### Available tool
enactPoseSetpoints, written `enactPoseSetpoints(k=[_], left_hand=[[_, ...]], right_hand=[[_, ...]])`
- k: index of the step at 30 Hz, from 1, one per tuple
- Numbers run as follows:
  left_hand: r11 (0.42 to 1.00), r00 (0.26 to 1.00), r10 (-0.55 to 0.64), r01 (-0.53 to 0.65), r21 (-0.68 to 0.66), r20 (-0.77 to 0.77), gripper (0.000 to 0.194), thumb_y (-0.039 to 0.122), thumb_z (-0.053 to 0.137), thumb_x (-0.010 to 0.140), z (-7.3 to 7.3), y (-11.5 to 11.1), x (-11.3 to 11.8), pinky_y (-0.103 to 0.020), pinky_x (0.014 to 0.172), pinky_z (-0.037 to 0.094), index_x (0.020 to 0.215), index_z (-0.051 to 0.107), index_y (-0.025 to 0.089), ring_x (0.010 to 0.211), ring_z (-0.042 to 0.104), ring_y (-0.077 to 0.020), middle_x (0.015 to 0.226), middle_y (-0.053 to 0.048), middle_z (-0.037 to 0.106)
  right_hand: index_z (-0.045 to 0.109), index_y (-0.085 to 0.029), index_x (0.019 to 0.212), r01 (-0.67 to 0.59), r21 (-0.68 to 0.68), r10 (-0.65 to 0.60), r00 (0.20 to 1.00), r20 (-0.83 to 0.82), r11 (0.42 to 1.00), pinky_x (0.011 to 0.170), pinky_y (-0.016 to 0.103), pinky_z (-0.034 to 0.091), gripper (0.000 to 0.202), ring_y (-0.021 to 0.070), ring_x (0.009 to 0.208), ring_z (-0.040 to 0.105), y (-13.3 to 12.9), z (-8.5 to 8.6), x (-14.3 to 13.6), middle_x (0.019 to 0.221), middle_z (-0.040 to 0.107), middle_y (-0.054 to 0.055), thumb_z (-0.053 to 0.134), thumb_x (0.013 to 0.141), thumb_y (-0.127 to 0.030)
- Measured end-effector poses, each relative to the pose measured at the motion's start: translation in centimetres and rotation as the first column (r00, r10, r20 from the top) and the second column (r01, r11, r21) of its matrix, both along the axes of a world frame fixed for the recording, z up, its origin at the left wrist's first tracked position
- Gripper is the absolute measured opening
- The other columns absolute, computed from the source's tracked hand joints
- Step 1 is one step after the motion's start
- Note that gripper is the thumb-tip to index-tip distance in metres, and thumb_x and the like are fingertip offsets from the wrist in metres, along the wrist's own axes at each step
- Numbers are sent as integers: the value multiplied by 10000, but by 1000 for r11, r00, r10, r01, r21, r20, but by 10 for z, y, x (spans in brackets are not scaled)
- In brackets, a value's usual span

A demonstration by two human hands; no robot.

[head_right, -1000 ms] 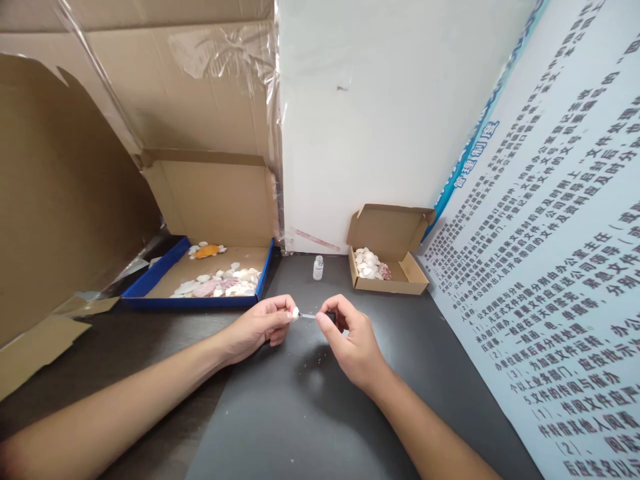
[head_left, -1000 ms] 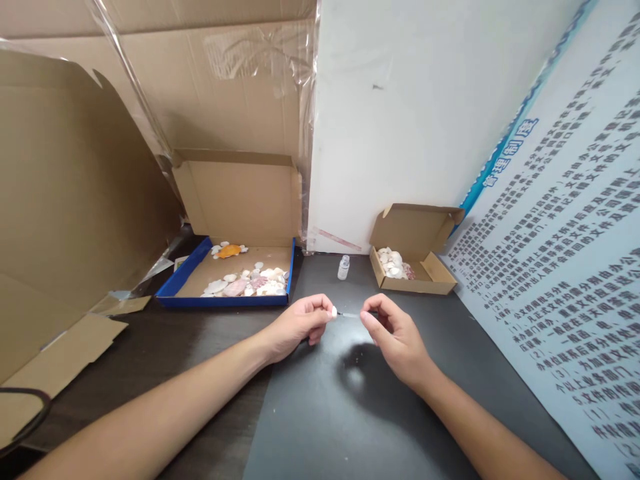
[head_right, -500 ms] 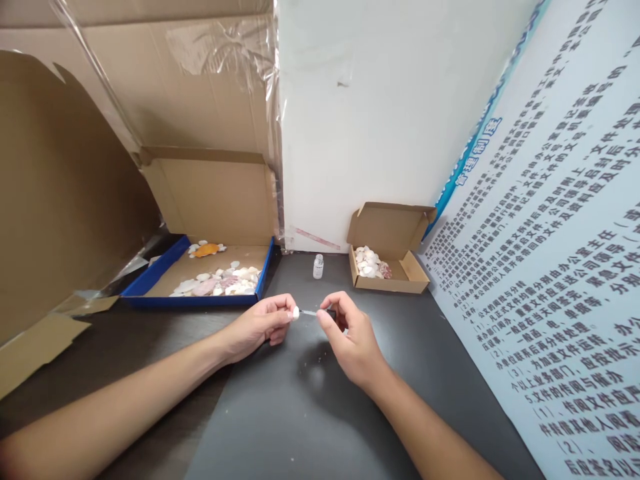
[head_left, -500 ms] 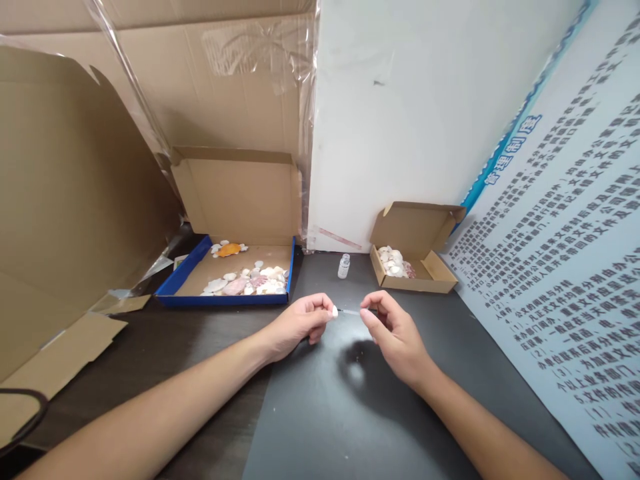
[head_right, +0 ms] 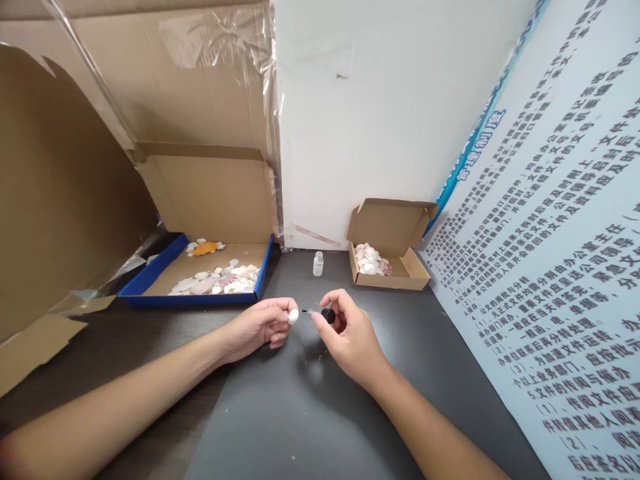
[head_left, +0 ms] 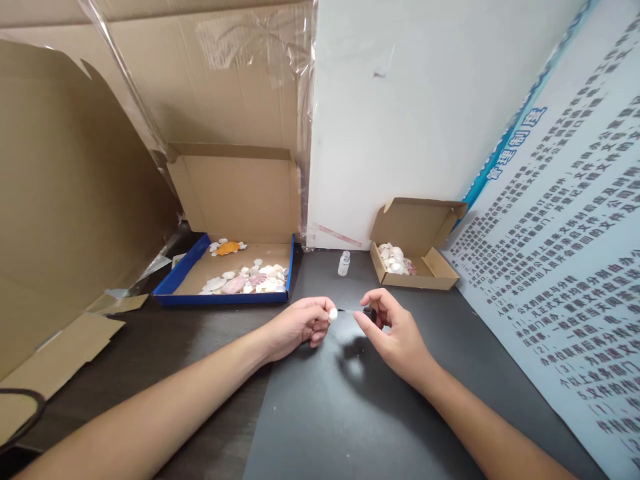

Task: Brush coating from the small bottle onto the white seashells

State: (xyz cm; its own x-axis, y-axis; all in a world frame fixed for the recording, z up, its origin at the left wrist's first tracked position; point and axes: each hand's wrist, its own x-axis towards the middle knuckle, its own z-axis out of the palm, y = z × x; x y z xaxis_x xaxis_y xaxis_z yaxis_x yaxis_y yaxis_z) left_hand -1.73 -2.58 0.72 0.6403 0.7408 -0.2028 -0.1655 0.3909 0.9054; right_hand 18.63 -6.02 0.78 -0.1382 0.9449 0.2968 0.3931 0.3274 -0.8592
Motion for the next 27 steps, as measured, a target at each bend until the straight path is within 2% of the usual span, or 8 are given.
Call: enactPoseSetpoints(k=[2, 5, 10, 14, 18, 23, 27], left_hand=[[1000, 1000, 7, -7, 1, 5, 80, 202, 578, 733, 0, 0, 0, -219, 476, 264, 770, 509, 182, 468, 317, -73, 538, 82, 319], [1000, 1000, 20, -20, 5, 1, 79, 196, 576, 728, 0, 0, 0, -220, 474, 263, 769, 509, 182, 467, 317, -75, 535, 82, 320], [1000, 1000, 27, -27, 7, 1, 81, 194, 579, 728, 1, -1, 0, -214, 474, 267, 772, 512, 180, 465, 318, -74, 531, 84, 316], [1000, 1000, 26, -26, -3, -2, 77, 189, 577, 722, 1, -1, 0, -210, 471, 277, 756, 510, 177, 464, 324, -74, 530, 78, 332], [1000, 1000, 9, -9, -14, -9, 47, 175, 553, 729, 0, 0, -1, -208, 472, 290, 763, 520, 173, 467, 339, -76, 542, 68, 360], [1000, 1000, 25, -25, -19, -14, 38, 163, 536, 735, 0, 0, -1, -203, 471, 298, 767, 519, 174, 470, 343, -79, 540, 66, 361], [999, 999, 42, -42, -20, -17, 32, 164, 534, 743, 1, -1, 0, -199, 468, 294, 771, 522, 171, 466, 342, -76, 542, 67, 358]], right_hand=[[496, -214, 919, 2, 1, -2, 1000, -26, 1000, 528, 251, 321, 143, 113, 546, 375, -1, 1, 0, 650, 405, -61, 553, 898, -344], [489, -215, 932, -65, -4, 65, 993, -101, 998, 524, 247, 331, 142, 108, 543, 377, -1, 2, 0, 672, 419, -57, 520, 916, -353], [498, -211, 916, -33, 0, 33, 999, -38, 999, 526, 247, 327, 143, 111, 548, 380, -1, 3, -1, 643, 405, -64, 580, 879, -322], [498, -211, 922, -81, -18, 79, 991, -105, 997, 524, 244, 338, 131, 106, 536, 382, -1, 4, -1, 654, 409, -60, 515, 918, -341], [512, -211, 906, -40, -2, 40, 999, -22, 999, 516, 239, 317, 117, 106, 532, 373, -1, 4, -1, 619, 389, -69, 586, 876, -295], [509, -215, 922, -115, -28, 111, 986, -128, 993, 520, 236, 342, 112, 107, 534, 389, -1, 5, -2, 651, 430, -55, 524, 911, -325], [510, -216, 908, -49, -7, 48, 999, -20, 999, 521, 238, 321, 120, 111, 539, 379, -2, 5, -1, 614, 388, -68, 586, 874, -301]])
